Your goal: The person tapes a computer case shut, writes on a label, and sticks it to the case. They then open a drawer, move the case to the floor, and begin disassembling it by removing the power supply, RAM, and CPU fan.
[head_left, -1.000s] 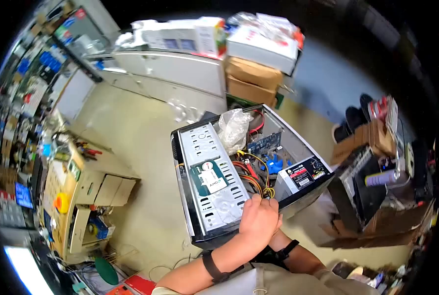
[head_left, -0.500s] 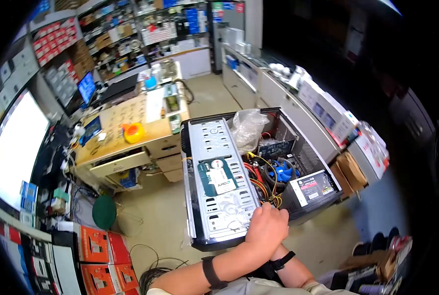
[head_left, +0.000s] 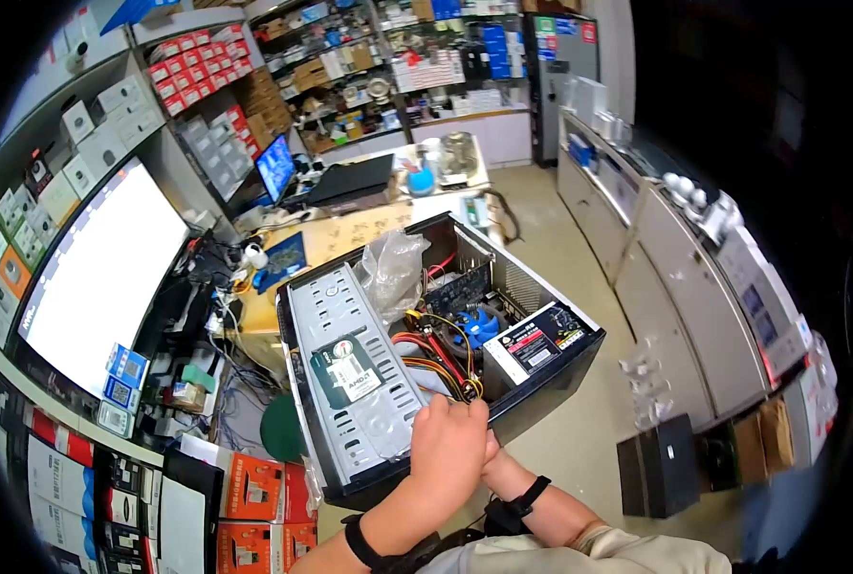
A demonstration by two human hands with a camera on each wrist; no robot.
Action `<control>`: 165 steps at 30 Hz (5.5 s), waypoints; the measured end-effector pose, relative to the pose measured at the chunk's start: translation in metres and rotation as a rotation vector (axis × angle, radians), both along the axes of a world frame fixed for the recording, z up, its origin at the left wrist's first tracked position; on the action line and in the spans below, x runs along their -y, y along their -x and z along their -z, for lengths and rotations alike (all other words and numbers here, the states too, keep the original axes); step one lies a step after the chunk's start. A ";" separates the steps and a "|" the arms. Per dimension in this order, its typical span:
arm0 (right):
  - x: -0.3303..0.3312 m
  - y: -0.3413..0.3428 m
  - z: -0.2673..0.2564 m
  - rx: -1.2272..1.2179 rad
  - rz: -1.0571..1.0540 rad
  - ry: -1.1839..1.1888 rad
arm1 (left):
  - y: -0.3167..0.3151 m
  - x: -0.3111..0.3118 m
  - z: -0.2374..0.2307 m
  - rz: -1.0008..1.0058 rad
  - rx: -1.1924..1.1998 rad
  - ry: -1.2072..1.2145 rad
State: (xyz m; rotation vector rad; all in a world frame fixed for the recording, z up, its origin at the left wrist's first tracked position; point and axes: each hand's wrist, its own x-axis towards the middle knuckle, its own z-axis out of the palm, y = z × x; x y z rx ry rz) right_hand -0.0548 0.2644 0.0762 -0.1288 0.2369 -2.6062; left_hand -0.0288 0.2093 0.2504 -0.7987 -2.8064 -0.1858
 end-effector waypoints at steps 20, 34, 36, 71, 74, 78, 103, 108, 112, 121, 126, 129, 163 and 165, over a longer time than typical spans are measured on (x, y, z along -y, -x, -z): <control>0.264 0.353 -0.031 0.064 0.169 0.028 | 0.388 0.282 -0.017 0.130 0.057 -0.120; 0.274 0.482 -0.008 0.282 0.222 0.246 | 0.545 0.301 0.009 0.193 0.080 -0.129; 0.274 0.493 -0.004 0.286 0.230 0.278 | 0.557 0.297 0.009 0.198 0.093 -0.136; 0.194 0.374 0.076 -0.229 0.088 -2.810 | 0.570 0.322 0.092 0.253 0.108 -0.093; 0.179 0.371 0.085 0.005 0.124 -2.904 | 0.567 0.323 0.104 0.257 0.118 -0.067; 0.167 0.380 0.094 0.086 0.252 -2.886 | 0.563 0.321 0.111 0.238 0.133 -0.069; 0.186 0.435 0.009 -0.448 0.959 -2.538 | 0.550 0.322 0.135 0.219 0.466 -0.184; 0.237 0.465 -0.019 -1.079 0.549 -2.360 | 0.591 0.415 0.087 0.221 0.397 -0.596; 0.258 0.471 -0.013 -1.087 0.347 -2.444 | 0.654 0.513 0.162 -0.218 0.109 -0.631; 0.264 0.475 -0.011 -1.030 0.438 -2.319 | 0.652 0.551 0.268 -0.258 0.270 -0.029; 0.280 0.471 -0.011 -0.956 0.435 -2.302 | 0.673 0.572 0.302 -0.410 0.211 -0.187; 0.290 0.469 -0.011 -0.894 0.443 -2.277 | 0.674 0.589 0.279 -0.402 0.200 0.119; 0.184 0.508 -0.020 -0.634 0.332 -2.416 | 0.560 0.419 0.132 -0.158 0.206 -0.057; 0.185 0.510 -0.022 -0.635 0.366 -2.418 | 0.561 0.418 0.132 -0.177 0.197 -0.058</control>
